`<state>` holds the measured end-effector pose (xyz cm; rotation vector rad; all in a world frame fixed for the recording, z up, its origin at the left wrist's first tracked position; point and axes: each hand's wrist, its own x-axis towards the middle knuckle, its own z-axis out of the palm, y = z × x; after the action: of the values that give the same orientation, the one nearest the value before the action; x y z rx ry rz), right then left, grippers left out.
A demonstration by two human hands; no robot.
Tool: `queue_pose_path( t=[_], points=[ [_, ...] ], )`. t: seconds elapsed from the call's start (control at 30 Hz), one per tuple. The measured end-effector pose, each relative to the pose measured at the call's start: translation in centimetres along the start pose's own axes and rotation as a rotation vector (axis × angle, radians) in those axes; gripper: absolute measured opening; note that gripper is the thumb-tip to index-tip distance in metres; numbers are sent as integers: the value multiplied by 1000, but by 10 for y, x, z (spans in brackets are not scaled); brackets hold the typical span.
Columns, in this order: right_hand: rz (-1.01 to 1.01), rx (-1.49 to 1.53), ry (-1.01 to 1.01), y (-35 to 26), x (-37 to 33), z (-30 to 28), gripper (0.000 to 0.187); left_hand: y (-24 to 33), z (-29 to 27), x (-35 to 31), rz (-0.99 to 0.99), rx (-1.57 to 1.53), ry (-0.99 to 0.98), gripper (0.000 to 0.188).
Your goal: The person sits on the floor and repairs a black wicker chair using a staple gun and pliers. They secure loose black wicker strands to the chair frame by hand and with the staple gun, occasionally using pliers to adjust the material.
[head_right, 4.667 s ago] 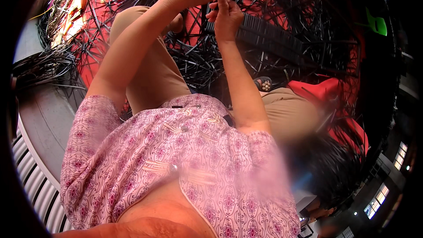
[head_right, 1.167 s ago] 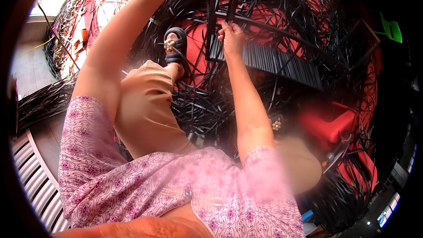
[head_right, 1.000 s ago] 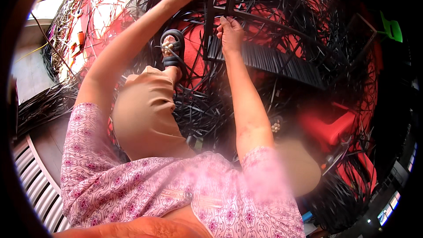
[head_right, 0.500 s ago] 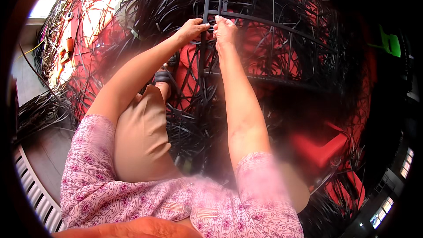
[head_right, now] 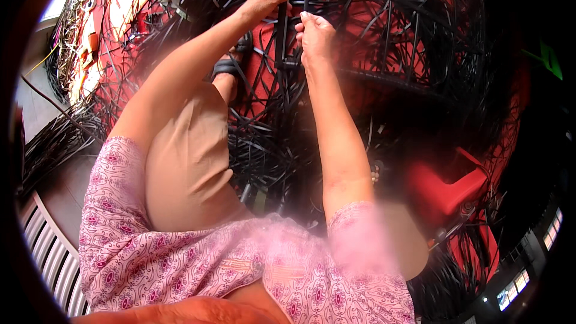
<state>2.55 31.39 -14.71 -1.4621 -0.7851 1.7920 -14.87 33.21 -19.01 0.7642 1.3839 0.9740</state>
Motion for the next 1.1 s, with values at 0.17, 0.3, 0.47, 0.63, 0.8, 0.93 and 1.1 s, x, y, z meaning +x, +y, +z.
queue_pose_path(
  t=[0.17,0.3,0.47,0.63,0.8,0.93,1.1],
  points=[
    [-70,-29,-25,27,-78,-32,23,-12,-3,18,38,-206,-19,20],
    [95,-39,64,60,-116,-44,22,-14,-3,22,-64,-101,38,16],
    [16,-42,19,82,-113,-51,25,-14,-2,18,-56,-121,13,18],
    [-26,-52,-14,85,-109,-55,25,-26,-1,16,2,-149,-25,19],
    [-59,-100,-30,93,-99,-60,18,-29,-2,22,41,-147,18,18],
    [-65,-90,-91,98,-90,-67,17,-18,-7,15,34,21,-23,25],
    [11,-142,-26,95,-86,-67,17,-3,2,-2,22,-82,48,26]
  ],
)
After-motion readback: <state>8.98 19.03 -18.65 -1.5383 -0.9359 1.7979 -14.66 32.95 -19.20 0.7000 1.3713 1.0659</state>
